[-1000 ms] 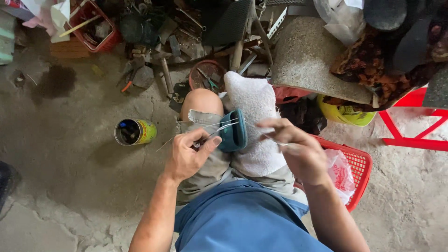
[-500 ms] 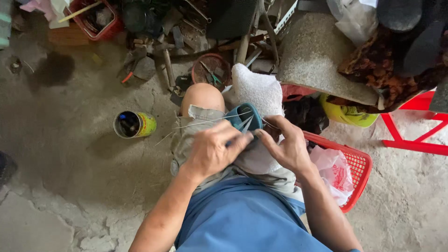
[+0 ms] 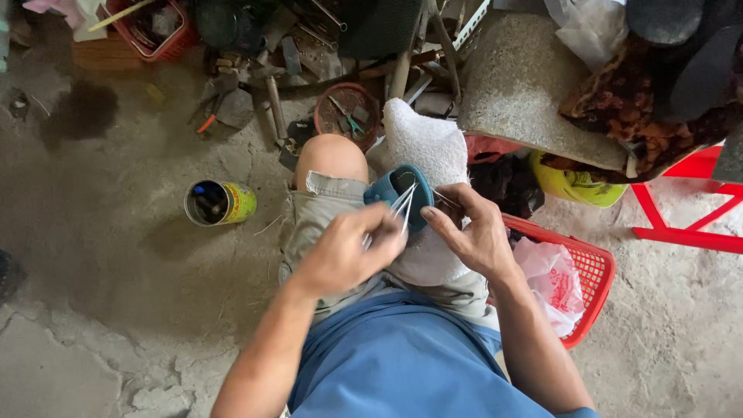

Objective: The person sits with a teal slipper on their lap, using a needle and white thread to sew the sole. They repeatedly push the needle through the material and pull the thread tight to secure the stitching.

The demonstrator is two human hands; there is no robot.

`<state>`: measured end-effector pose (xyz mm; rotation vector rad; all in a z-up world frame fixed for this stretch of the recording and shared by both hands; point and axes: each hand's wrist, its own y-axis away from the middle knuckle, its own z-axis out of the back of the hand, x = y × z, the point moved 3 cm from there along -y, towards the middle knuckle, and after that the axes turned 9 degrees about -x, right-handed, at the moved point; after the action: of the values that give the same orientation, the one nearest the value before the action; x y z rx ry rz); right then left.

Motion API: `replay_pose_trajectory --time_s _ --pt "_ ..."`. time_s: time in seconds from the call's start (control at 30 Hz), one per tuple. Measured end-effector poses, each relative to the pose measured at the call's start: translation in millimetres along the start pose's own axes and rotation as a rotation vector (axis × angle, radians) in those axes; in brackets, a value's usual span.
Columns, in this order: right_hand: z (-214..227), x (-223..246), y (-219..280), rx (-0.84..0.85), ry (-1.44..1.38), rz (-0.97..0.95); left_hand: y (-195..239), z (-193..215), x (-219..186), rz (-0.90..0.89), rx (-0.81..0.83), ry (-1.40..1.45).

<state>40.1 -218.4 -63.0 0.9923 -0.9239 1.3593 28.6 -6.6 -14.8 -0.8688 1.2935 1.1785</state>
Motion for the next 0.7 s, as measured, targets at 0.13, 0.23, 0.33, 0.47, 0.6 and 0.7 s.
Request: replay_pose_trajectory --time_s 0.13,0.23,0.33,0.47,0.6,0.7 --pt "0 2 -1 0.000 -0.017 -0.025 46 57 -13 0.084 0.148 -0.057" --pt "1 3 -1 0.005 0.001 -0.028 99 118 37 0.356 -0.140 -0.309" --pt "1 6 -1 -0.008 0.030 0.009 158 182 92 0.615 -0.453 -0.522" --pt "2 15 0 0.019 0.086 -0.014 254 255 224 0.861 -0.599 -0.822" --pt "17 -25 8 -0.024 0.014 -0.236 294 251 272 1.304 -0.430 -0.988" --pt "38 -83 11 -0.199 0.046 -0.454 241 216 238 1.190 -0.378 -1.056"
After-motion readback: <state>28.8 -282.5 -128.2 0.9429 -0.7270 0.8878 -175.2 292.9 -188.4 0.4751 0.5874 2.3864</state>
